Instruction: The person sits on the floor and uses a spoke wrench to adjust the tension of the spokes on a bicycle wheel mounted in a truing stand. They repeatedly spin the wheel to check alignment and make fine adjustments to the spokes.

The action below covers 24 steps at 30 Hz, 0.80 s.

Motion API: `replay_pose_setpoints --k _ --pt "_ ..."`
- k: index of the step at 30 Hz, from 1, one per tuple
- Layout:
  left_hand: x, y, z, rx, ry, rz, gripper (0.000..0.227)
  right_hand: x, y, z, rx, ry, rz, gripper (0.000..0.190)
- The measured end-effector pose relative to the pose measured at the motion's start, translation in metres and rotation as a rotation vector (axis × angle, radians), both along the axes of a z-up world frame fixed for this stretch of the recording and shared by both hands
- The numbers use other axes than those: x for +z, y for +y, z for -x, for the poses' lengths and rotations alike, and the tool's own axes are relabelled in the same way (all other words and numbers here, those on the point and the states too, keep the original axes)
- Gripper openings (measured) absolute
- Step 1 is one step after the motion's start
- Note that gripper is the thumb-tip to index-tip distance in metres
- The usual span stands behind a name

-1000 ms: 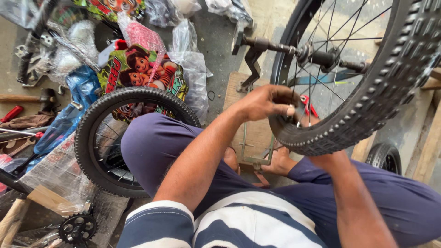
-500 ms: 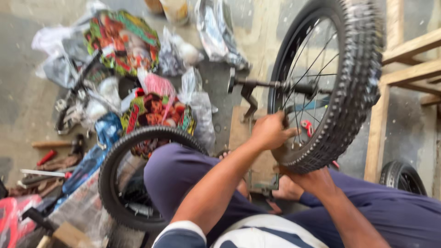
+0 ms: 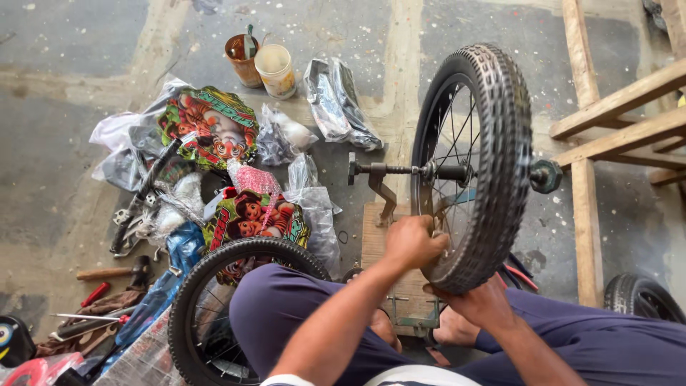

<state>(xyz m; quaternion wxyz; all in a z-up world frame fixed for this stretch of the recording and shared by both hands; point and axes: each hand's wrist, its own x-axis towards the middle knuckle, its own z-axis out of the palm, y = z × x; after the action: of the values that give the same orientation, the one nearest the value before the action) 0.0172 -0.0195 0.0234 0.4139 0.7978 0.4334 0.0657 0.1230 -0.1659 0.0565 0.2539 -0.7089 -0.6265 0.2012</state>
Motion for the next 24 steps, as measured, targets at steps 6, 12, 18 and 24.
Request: replay_pose_setpoints --k 6,12,18,24 --pt "0.009 0.001 0.008 0.054 -0.272 0.103 0.05 0.011 -0.004 -0.001 -0.046 -0.018 0.095 0.04" --pt "-0.007 0.0 0.024 -0.042 -0.999 1.025 0.068 0.061 -0.012 0.008 -0.227 0.142 0.227 0.04" --pt "-0.025 0.019 0.028 -0.26 -0.95 1.178 0.065 0.057 -0.02 -0.006 -0.143 0.133 0.251 0.032" --pt "-0.008 0.008 0.016 -0.07 -0.428 -0.018 0.057 -0.016 -0.007 -0.064 0.016 0.107 0.051 0.033"
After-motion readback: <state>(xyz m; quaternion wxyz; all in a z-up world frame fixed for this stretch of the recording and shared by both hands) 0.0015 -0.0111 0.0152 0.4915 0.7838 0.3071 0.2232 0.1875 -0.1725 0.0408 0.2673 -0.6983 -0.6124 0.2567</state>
